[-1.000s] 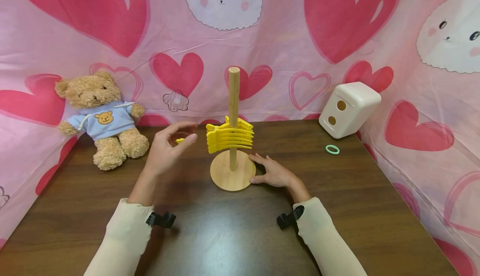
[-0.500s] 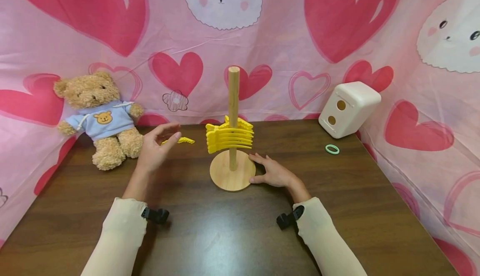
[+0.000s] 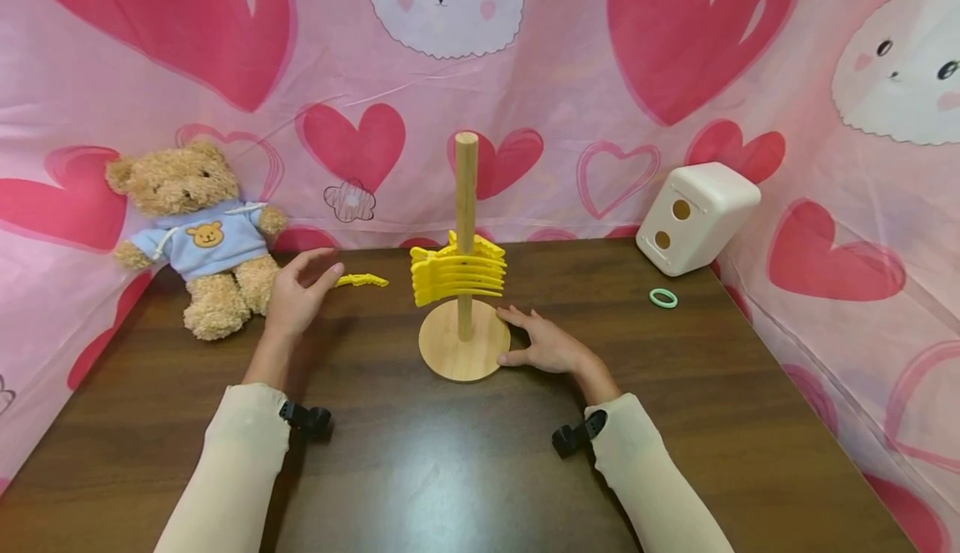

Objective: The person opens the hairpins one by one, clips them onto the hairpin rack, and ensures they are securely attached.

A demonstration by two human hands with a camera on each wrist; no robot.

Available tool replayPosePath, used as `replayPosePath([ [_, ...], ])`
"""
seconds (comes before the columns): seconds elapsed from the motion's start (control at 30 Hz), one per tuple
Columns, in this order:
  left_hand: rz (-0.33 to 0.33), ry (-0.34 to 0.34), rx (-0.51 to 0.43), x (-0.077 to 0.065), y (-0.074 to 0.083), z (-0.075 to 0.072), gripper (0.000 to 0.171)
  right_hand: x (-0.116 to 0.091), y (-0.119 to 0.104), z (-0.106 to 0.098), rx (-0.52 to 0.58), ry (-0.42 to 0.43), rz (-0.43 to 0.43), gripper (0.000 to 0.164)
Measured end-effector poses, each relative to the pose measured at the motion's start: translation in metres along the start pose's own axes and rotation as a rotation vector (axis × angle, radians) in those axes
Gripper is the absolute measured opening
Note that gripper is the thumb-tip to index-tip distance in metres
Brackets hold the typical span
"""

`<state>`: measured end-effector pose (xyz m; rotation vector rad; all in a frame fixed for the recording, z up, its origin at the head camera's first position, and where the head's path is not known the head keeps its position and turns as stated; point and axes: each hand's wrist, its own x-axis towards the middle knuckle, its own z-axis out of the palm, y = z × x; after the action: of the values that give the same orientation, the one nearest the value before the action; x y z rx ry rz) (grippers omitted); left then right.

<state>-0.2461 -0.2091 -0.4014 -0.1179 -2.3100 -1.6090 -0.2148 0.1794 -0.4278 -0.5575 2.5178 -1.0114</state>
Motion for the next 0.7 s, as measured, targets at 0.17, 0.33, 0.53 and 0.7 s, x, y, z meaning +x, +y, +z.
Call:
replayPosePath([
  [0.17,-0.047,0.004,0.017,0.001,-0.005,-0.003,0.046,0.000,0.000,0.001,0.002,0.002,0.004,0.082],
  [0.33,-0.108,-0.011,0.031,0.004,-0.012,-0.004,0.050,0.000,0.001,0.001,0.004,0.000,0.006,0.082],
  [0.53,-0.175,-0.011,0.046,0.007,-0.023,-0.001,0.052,0.000,0.001,0.001,0.006,0.000,0.011,0.082],
  [0.7,-0.190,-0.018,0.038,0.009,-0.031,0.003,0.053,0.000,0.002,0.001,0.005,0.001,0.008,0.082],
])
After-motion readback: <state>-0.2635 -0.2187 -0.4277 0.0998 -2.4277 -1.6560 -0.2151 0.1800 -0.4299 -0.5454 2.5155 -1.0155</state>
